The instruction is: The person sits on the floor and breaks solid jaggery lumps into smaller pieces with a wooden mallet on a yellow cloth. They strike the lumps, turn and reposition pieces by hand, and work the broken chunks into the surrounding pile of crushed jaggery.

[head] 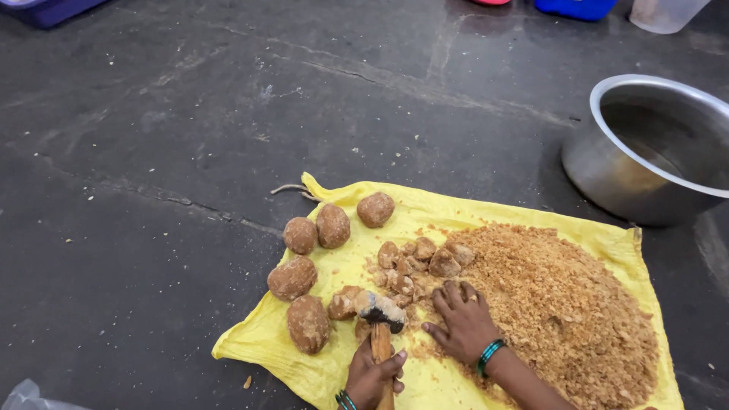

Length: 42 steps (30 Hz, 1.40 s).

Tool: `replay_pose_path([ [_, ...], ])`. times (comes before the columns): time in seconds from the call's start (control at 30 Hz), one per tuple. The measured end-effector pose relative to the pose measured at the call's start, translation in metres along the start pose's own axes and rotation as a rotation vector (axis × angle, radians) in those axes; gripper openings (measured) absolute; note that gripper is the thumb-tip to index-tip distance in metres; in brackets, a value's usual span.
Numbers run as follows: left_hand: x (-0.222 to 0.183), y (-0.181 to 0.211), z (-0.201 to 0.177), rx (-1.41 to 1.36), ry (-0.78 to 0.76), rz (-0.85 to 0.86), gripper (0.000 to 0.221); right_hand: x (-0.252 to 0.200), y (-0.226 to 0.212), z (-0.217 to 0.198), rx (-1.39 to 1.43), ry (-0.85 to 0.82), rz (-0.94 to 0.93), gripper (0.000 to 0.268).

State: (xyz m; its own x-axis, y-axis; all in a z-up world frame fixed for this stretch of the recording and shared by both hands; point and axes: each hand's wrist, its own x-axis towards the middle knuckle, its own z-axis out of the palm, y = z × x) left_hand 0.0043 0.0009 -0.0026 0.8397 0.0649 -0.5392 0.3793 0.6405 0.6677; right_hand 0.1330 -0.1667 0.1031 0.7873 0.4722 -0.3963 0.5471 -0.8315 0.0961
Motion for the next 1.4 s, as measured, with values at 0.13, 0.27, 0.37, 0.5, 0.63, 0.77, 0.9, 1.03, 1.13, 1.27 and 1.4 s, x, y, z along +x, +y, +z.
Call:
replay_pose_path([
  [0.13,0.002,0.001,-0.007,0.035,-0.03,0.009,0.064,-0.009,0.015,0.011,-0.086,-0.015,-0.103,0.047],
  [0.27,0.006,0.003,-0.008,0.016,-0.025,-0.075,0.065,-0.026,0.062,0.034,-0.133,-0.032,-0.25,0.037],
  [0.37,0.011,-0.004,-0.013,0.042,-0.061,-0.021,0.065,-0.037,0.1,0.043,-0.179,-0.067,-0.395,0.035],
  [0.5,0.018,-0.011,-0.012,0.046,-0.082,-0.004,0.065,-0.051,0.164,0.047,-0.315,-0.092,-0.584,0.037],
  [0.63,0.018,-0.003,0.003,0.118,0.103,-0.112,0.056,-0.085,0.118,-0.074,-0.432,-0.302,-0.086,0.046],
  [0.77,0.017,-0.002,0.01,0.057,0.158,-0.111,0.06,-0.012,0.125,-0.022,0.205,0.282,-0.01,0.055],
  [0.9,0.038,-0.028,-0.016,0.15,0.016,0.07,0.074,0.077,0.064,-0.004,0.424,0.183,0.277,0.065],
  [1.03,0.073,-0.045,-0.036,0.212,-0.057,-0.005,0.083,0.108,-0.019,0.003,0.656,0.333,0.521,0.059],
  [1.13,0.066,-0.027,-0.029,0.319,-0.065,-0.045,0.088,0.102,-0.06,-0.017,0.86,0.179,0.386,0.06],
  [1.27,0.056,-0.018,-0.025,0.48,0.023,-0.163,0.089,0.092,-0.074,-0.04,0.467,0.09,0.281,0.05],
  [1.4,0.047,-0.018,-0.022,0.231,-0.023,0.018,0.081,0.122,-0.015,-0.031,0.137,0.251,0.343,0.047],
])
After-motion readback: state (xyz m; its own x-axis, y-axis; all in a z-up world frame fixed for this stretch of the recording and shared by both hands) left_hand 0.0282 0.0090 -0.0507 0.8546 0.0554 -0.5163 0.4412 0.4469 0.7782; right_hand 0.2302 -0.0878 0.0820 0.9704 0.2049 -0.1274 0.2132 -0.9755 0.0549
